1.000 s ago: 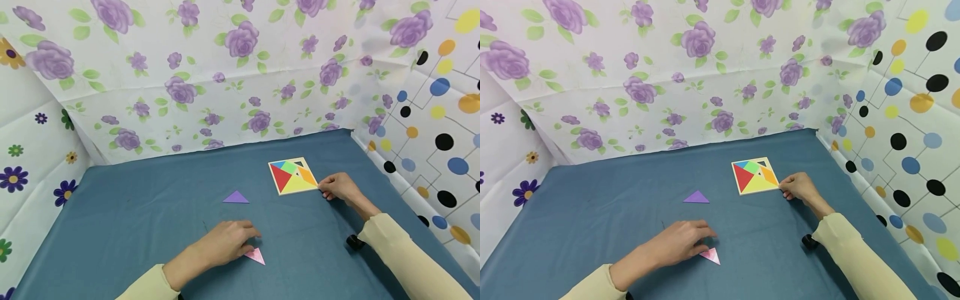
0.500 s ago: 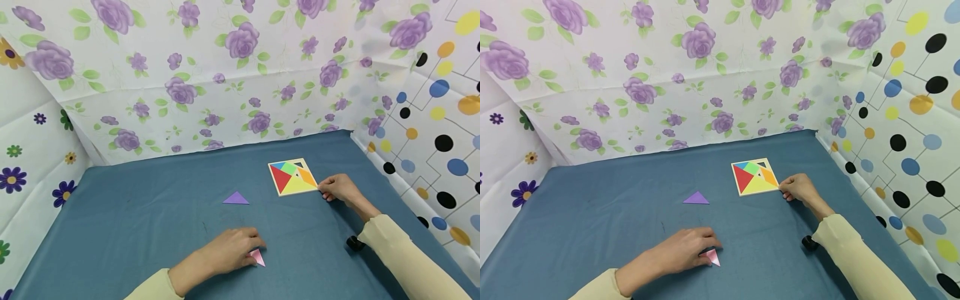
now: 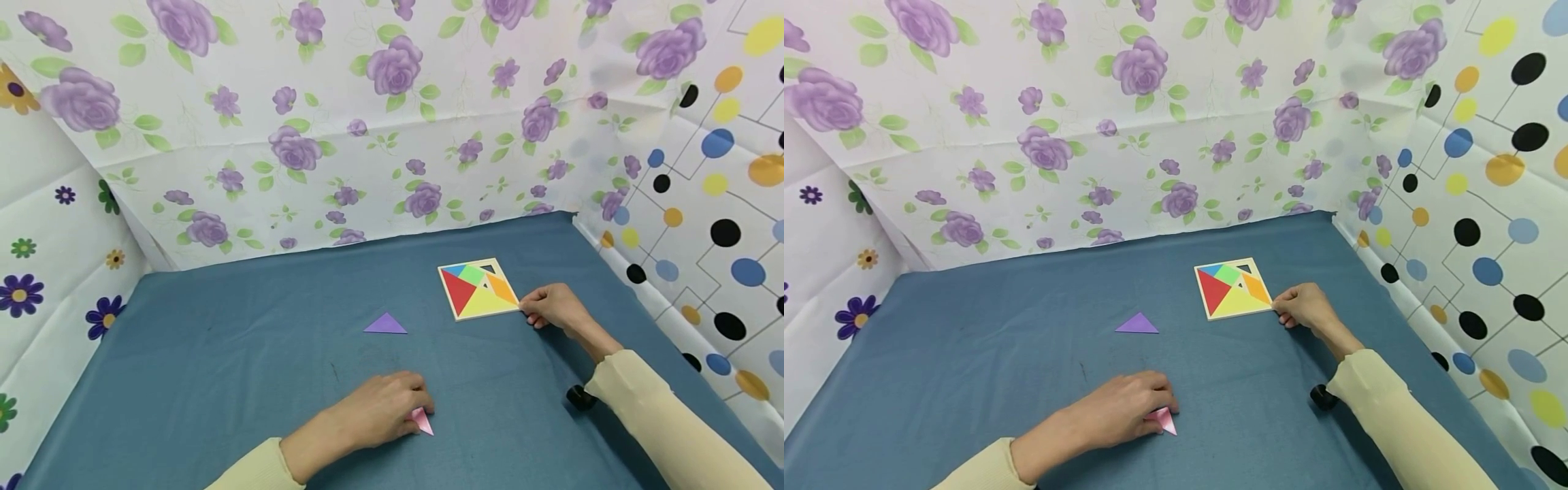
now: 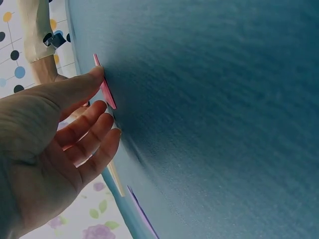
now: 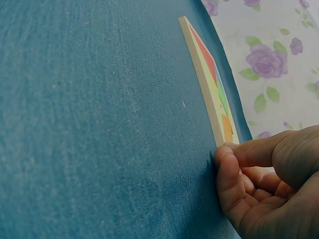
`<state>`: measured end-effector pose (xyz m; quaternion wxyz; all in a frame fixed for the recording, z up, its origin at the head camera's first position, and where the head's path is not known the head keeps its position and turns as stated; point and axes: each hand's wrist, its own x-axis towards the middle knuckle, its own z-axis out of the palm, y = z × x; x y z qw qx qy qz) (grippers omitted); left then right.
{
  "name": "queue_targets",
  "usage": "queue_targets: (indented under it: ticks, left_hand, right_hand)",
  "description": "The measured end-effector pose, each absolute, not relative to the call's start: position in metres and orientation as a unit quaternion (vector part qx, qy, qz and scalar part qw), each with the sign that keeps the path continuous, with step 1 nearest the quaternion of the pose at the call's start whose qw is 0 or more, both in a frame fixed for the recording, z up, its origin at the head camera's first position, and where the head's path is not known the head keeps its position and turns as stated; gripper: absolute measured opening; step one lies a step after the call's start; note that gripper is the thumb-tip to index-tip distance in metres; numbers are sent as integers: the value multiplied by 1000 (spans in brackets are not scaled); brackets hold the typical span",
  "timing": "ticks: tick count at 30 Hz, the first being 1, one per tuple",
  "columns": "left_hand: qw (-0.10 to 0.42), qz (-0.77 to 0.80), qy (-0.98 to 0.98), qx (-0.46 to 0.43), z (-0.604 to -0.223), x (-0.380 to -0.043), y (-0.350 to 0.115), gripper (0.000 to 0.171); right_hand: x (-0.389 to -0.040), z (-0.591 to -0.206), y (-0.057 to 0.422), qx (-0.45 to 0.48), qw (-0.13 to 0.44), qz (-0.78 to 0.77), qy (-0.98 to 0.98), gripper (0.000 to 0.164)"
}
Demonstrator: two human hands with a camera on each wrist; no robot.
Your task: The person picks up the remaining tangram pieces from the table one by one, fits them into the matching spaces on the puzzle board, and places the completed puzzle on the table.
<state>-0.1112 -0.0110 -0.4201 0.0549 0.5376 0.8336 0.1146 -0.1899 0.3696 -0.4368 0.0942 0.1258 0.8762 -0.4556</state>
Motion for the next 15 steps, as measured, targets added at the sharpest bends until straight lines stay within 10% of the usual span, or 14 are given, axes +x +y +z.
queue_targets:
  ticks: [15]
  left_hand:
    - [42, 99, 829, 549, -419, -112, -8, 18]
  right_hand:
    - [-189, -436, 368, 125, 99, -456, 876, 26]
